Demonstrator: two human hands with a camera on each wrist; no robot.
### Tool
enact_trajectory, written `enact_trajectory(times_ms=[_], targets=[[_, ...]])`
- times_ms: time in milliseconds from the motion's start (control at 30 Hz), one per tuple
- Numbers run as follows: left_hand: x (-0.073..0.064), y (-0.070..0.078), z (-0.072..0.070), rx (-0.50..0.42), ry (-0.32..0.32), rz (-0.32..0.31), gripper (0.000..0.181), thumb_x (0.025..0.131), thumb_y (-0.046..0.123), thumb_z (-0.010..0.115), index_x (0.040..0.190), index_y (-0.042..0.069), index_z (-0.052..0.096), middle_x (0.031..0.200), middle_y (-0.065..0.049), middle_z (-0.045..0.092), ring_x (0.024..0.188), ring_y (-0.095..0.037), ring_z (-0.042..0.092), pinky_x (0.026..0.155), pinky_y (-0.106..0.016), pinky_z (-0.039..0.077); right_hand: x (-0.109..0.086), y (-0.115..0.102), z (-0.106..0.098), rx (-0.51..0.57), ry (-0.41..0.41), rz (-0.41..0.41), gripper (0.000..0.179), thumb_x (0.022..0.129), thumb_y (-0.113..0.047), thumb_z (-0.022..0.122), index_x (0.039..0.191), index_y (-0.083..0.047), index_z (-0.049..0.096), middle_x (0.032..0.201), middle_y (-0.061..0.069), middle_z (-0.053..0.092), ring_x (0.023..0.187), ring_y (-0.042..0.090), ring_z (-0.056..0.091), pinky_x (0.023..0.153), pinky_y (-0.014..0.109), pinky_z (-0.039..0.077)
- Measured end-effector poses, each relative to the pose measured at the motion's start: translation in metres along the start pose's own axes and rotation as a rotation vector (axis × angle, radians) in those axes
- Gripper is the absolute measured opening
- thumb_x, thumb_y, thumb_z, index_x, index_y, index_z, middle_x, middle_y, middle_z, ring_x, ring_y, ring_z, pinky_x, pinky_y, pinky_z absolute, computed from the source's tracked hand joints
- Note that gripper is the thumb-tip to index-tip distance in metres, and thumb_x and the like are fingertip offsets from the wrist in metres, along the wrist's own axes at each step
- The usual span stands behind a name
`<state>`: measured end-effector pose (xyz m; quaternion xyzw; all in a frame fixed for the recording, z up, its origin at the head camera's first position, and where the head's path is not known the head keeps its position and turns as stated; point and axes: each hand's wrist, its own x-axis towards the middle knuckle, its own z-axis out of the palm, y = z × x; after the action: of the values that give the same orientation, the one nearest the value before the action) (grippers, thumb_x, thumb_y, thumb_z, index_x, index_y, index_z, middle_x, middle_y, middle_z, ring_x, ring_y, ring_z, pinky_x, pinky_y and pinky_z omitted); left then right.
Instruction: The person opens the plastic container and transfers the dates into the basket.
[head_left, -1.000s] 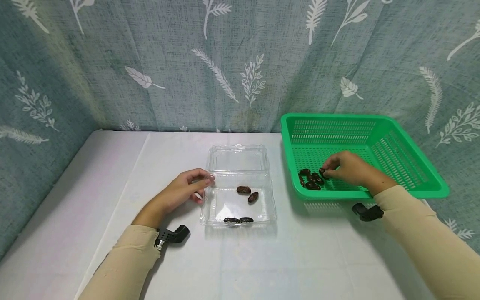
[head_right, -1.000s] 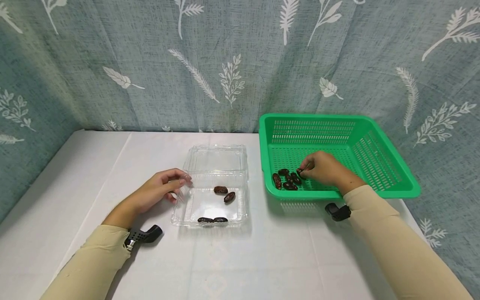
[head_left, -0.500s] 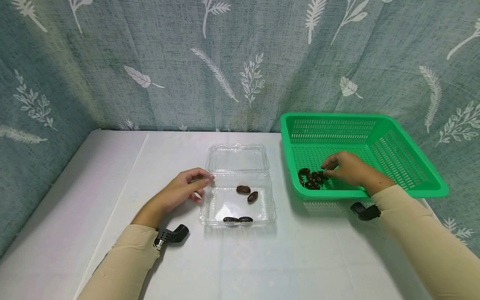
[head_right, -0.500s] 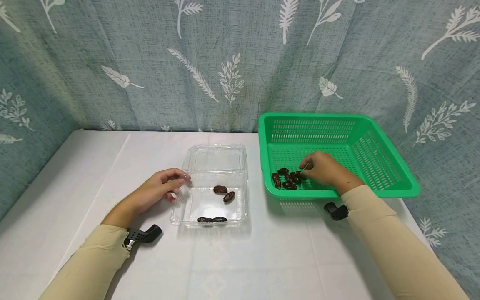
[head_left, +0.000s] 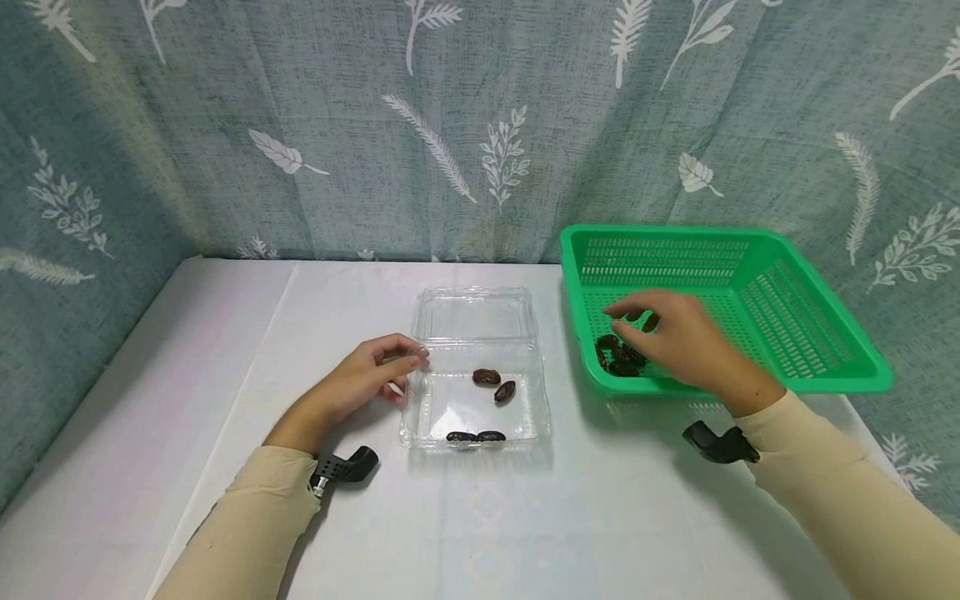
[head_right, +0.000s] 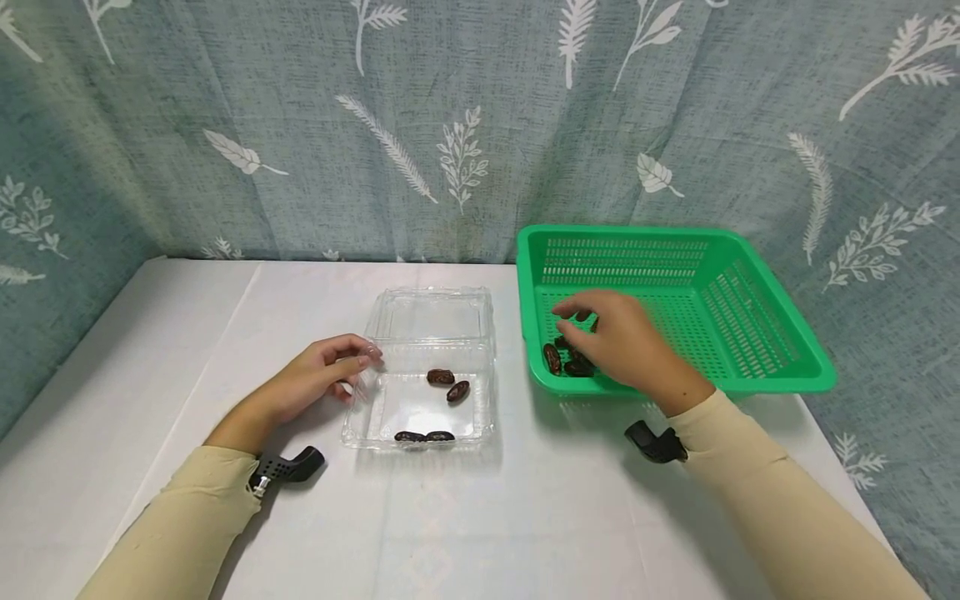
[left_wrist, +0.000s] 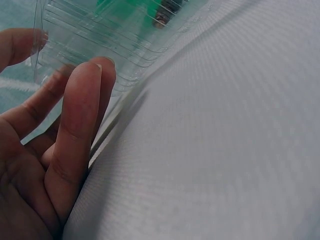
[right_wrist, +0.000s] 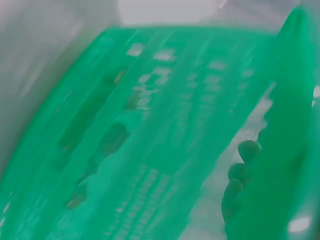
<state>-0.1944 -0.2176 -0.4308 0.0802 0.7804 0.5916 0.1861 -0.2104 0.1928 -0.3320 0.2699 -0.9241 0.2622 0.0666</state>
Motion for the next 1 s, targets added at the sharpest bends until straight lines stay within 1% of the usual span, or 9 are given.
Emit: enact_trajectory(times_ms=[133, 233, 367, 533, 633, 700, 767, 933, 1000], targets=[[-0.001, 0.000, 0.000, 0.000, -0.001, -0.002, 0.037, 0.102, 0.023, 0.057, 0.130, -0.001, 0.055, 0.133, -0.023, 0.057, 0.080, -0.014, 0.058, 0.066, -0.030, 0.062, 0.002, -0.024, 0.009, 0.046, 0.070, -0.136, 0.018, 0.088, -0.003, 0.073, 0.105, -0.009, 0.076, 0.100, 0.006, 0.073, 0.085, 0.016, 0.062, 0.066, 0.033, 0.056], [-0.001, 0.000, 0.000, 0.000, -0.004, 0.001, 0.037, 0.102, 0.024, 0.057, 0.130, -0.001, 0.055, 0.134, -0.022, 0.057, 0.081, -0.015, 0.058, 0.066, -0.031, 0.062, 0.001, -0.040, 0.015, 0.102, 0.091, -0.197, 0.019, 0.085, 0.001, 0.074, 0.102, -0.009, 0.076, 0.091, 0.003, 0.071, 0.074, 0.011, 0.056, 0.060, 0.025, 0.051], [-0.001, 0.001, -0.001, -0.005, -0.003, 0.003, 0.036, 0.102, 0.024, 0.057, 0.130, 0.000, 0.055, 0.134, -0.022, 0.058, 0.080, -0.014, 0.059, 0.066, -0.031, 0.062, -0.001, -0.057, 0.024, 0.197, 0.068, -0.233, 0.020, 0.085, 0.002, 0.074, 0.101, -0.010, 0.076, 0.085, -0.002, 0.068, 0.068, 0.006, 0.050, 0.056, 0.022, 0.047], [-0.002, -0.002, -0.003, -0.028, 0.025, 0.024, 0.035, 0.102, 0.021, 0.057, 0.126, -0.003, 0.056, 0.126, -0.018, 0.060, 0.075, -0.010, 0.056, 0.062, -0.030, 0.061, -0.002, -0.079, 0.039, 0.305, -0.031, -0.228, 0.020, 0.087, -0.003, 0.073, 0.103, -0.014, 0.076, 0.093, -0.005, 0.072, 0.073, 0.009, 0.055, 0.059, 0.026, 0.049], [-0.004, -0.005, -0.005, -0.047, 0.042, 0.039, 0.033, 0.101, 0.020, 0.057, 0.124, -0.004, 0.057, 0.120, -0.010, 0.062, 0.074, -0.009, 0.053, 0.060, -0.030, 0.060, 0.002, -0.092, 0.051, 0.332, -0.100, -0.209, 0.018, 0.089, -0.007, 0.073, 0.105, -0.015, 0.076, 0.100, -0.005, 0.074, 0.080, 0.011, 0.057, 0.063, 0.027, 0.051], [-0.005, -0.007, -0.006, -0.052, 0.044, 0.043, 0.033, 0.101, 0.020, 0.057, 0.123, -0.004, 0.057, 0.118, -0.007, 0.062, 0.074, -0.008, 0.052, 0.060, -0.030, 0.060, 0.007, -0.096, 0.061, 0.325, -0.123, -0.202, 0.017, 0.090, -0.009, 0.073, 0.105, -0.015, 0.076, 0.101, -0.003, 0.075, 0.082, 0.012, 0.059, 0.065, 0.028, 0.052], [-0.005, -0.007, -0.006, -0.056, 0.044, 0.043, 0.033, 0.101, 0.020, 0.057, 0.123, -0.004, 0.057, 0.119, -0.009, 0.063, 0.073, -0.008, 0.053, 0.060, -0.030, 0.060, 0.014, -0.098, 0.071, 0.317, -0.145, -0.177, 0.015, 0.090, -0.010, 0.072, 0.105, -0.014, 0.076, 0.101, -0.001, 0.075, 0.084, 0.014, 0.060, 0.067, 0.029, 0.052], [-0.004, -0.004, -0.004, -0.060, 0.036, 0.029, 0.033, 0.101, 0.020, 0.057, 0.124, -0.003, 0.057, 0.124, -0.014, 0.061, 0.072, -0.009, 0.055, 0.061, -0.029, 0.060, 0.027, -0.093, 0.095, 0.320, -0.189, -0.121, 0.015, 0.091, -0.010, 0.071, 0.105, -0.009, 0.075, 0.102, 0.003, 0.075, 0.087, 0.019, 0.063, 0.076, 0.040, 0.055], [-0.002, -0.002, -0.003, -0.063, 0.030, 0.027, 0.033, 0.101, 0.020, 0.057, 0.125, -0.003, 0.057, 0.124, -0.014, 0.061, 0.072, -0.009, 0.055, 0.061, -0.029, 0.060, 0.029, -0.091, 0.102, 0.312, -0.183, -0.113, 0.015, 0.091, -0.010, 0.071, 0.105, -0.008, 0.075, 0.101, 0.003, 0.076, 0.088, 0.020, 0.064, 0.080, 0.042, 0.054]])
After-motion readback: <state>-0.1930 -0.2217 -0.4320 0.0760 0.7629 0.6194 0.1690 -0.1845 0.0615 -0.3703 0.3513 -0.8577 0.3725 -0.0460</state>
